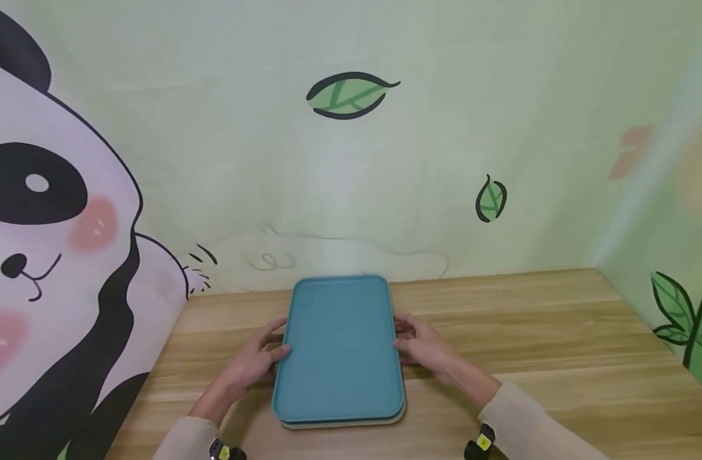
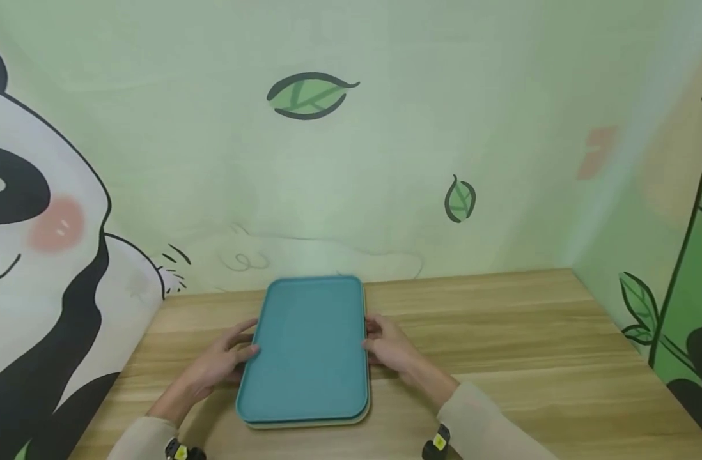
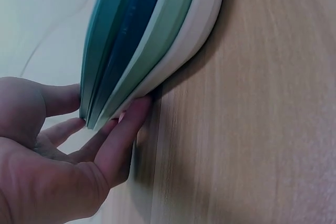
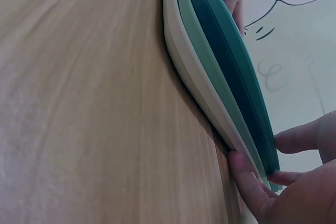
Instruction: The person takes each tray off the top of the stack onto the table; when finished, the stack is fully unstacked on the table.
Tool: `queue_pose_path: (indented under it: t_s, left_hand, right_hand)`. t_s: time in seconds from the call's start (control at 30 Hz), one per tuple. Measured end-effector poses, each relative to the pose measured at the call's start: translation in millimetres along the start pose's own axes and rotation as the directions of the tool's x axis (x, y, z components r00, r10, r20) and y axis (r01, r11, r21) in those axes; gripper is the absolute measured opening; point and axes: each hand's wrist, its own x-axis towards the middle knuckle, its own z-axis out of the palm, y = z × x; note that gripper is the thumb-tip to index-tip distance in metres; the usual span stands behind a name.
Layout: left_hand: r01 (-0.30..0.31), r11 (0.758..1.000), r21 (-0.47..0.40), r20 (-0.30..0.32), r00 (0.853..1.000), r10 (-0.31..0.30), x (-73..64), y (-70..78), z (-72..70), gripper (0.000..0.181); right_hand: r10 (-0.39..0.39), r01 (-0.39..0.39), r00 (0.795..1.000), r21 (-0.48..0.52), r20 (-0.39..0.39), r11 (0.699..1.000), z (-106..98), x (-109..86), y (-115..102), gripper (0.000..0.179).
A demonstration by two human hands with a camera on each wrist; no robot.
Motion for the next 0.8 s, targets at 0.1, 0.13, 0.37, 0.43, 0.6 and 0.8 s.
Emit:
queue_pose_path:
  t_s: [0.1, 0.13, 0.37, 0.43, 0.6, 0.8]
  left_hand:
    - [0.009, 1.000, -0.014, -0.001, 1.000, -0.010, 0.9, -1.5, 1.4, 0.063]
    - [0.008, 1.000, -0.016, -0.001, 1.000, -0.008, 1.5, -1.8, 1.9, 0.064]
    - [0.004, 1.000, -0.022, 0.008, 1.000, -0.003, 5.3, -1.9, 2.3, 0.063]
    - [0.006, 1.000, -0.019, 0.003, 1.000, -0.006, 4.2, -2.4, 1.6, 0.063]
    - [0.010, 1.000, 0.024, -0.025, 1.000, -0.009, 0.2, -3.3, -0.3, 0.060]
    - [-0.003, 0.997, 0.080, -0.031, 0.999, 0.006, -2.0, 2.2, -1.1, 0.058]
  right_hand:
    - [0.000, 0.000, 1.000, -0.007, 0.007, 1.000, -2.1, -0.1, 3.3, 0.064]
    - [-0.001, 0.001, 1.000, -0.005, 0.005, 1.000, -2.4, -0.2, 3.8, 0.064]
    - [-0.023, 0.022, 1.000, -0.025, -0.012, 0.999, -3.1, -1.4, 4.8, 0.062]
    - [-0.022, 0.022, 1.000, -0.023, -0.009, 0.999, -1.7, -0.9, 5.0, 0.061]
    - [-0.025, 0.025, 1.000, -0.022, -0.005, 0.999, 2.5, -0.4, 5.0, 0.060]
    - [-0.031, 0.031, 1.000, -0.032, -0.003, 0.999, 2.7, -0.5, 1.7, 0.061]
